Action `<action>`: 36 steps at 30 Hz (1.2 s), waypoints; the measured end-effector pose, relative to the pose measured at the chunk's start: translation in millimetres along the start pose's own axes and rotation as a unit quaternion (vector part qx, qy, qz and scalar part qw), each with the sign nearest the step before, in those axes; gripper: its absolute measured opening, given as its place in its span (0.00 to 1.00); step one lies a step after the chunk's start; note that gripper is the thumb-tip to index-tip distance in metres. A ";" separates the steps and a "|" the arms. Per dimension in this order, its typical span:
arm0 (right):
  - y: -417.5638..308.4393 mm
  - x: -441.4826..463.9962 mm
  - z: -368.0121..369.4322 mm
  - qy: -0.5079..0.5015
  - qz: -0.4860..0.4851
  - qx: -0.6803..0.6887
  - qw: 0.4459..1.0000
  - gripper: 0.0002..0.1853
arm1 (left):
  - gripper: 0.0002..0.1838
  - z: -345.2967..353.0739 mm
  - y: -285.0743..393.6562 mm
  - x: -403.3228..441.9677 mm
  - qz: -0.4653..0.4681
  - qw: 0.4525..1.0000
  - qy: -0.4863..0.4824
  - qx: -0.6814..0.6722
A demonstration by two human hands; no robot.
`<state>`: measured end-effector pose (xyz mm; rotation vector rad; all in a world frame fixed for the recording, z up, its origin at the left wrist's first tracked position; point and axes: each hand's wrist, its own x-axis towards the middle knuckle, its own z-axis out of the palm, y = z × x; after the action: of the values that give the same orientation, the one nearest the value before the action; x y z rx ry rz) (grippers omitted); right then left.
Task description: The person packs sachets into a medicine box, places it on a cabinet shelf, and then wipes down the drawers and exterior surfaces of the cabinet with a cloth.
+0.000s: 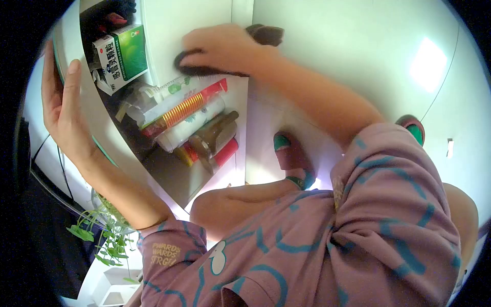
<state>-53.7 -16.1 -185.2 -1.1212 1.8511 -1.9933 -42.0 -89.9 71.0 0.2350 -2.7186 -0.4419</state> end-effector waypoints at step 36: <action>-7.8 21.9 -23.0 0.050 0.150 0.005 0.987 0.19 | 0.31 0.7 4.3 -9.5 0.060 0.995 -0.051 -0.054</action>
<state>-80.8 -10.2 -168.0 -0.7001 1.9222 -1.9124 -34.0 -83.6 68.6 0.0208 -2.7791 -0.5776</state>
